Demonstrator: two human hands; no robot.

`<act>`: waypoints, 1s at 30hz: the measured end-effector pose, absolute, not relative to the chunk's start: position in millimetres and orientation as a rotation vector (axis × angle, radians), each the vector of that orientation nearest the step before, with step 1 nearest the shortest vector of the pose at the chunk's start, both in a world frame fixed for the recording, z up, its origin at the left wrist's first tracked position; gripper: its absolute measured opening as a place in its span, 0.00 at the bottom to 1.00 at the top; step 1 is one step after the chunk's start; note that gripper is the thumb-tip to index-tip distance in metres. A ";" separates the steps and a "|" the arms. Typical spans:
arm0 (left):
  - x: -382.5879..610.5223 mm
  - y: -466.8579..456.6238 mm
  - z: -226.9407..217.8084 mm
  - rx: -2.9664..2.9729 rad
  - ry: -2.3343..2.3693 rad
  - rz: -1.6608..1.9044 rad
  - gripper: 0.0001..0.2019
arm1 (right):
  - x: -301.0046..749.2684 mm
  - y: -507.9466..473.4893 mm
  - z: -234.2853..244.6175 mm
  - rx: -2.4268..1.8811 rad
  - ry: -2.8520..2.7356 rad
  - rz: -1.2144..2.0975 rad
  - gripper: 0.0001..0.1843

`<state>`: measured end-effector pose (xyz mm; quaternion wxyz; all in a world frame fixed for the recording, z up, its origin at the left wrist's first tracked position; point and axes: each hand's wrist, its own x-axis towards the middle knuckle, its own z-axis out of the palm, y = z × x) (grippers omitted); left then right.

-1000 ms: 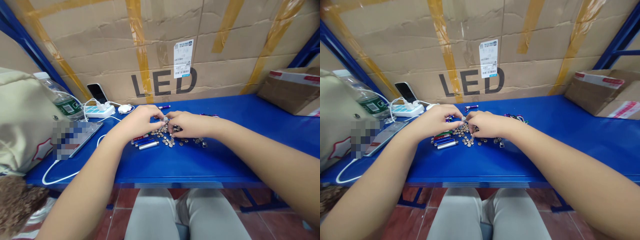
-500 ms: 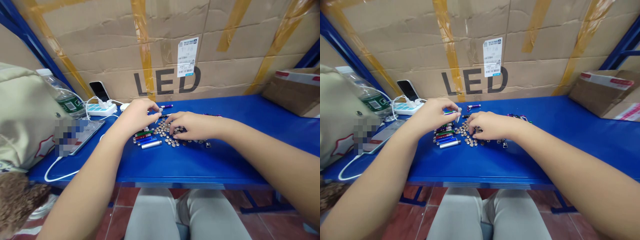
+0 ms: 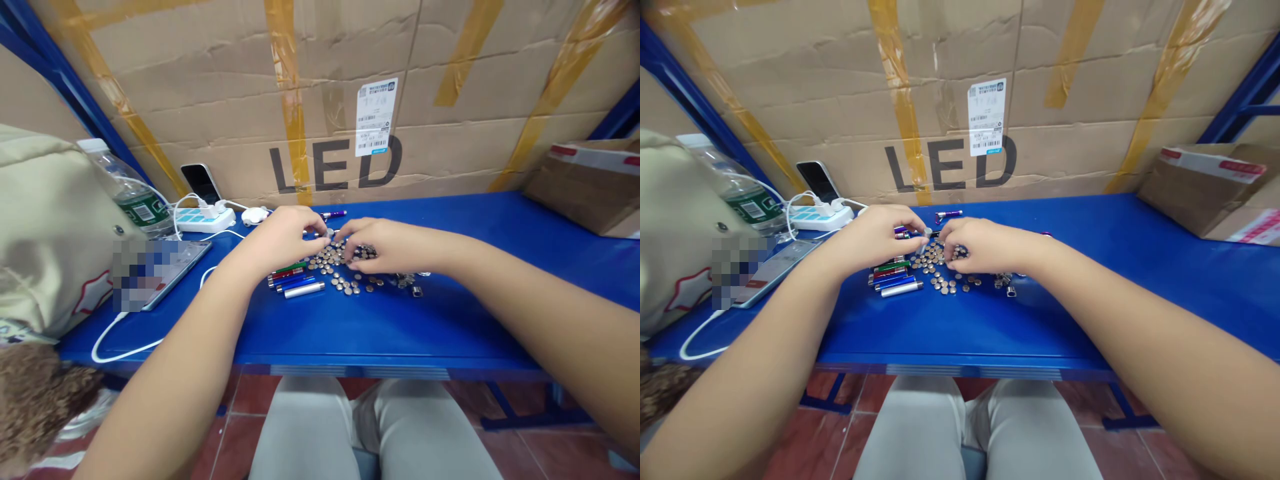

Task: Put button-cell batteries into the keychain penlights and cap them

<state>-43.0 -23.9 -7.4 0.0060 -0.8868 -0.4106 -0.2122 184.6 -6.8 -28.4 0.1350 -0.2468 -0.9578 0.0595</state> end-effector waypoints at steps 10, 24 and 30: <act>-34.3 -29.2 -8.0 -2.837 -1.176 -0.742 0.08 | 190.0 -8.8 -13.0 -0.667 -2.381 0.120 0.06; -31.8 -29.4 -9.5 -2.801 -1.172 -0.784 0.08 | 188.7 -9.7 -12.8 -0.654 -2.367 0.105 0.08; -33.4 -25.7 -10.3 -2.757 -1.192 -0.747 0.08 | 202.9 -4.8 -10.0 -0.853 -2.614 0.189 0.08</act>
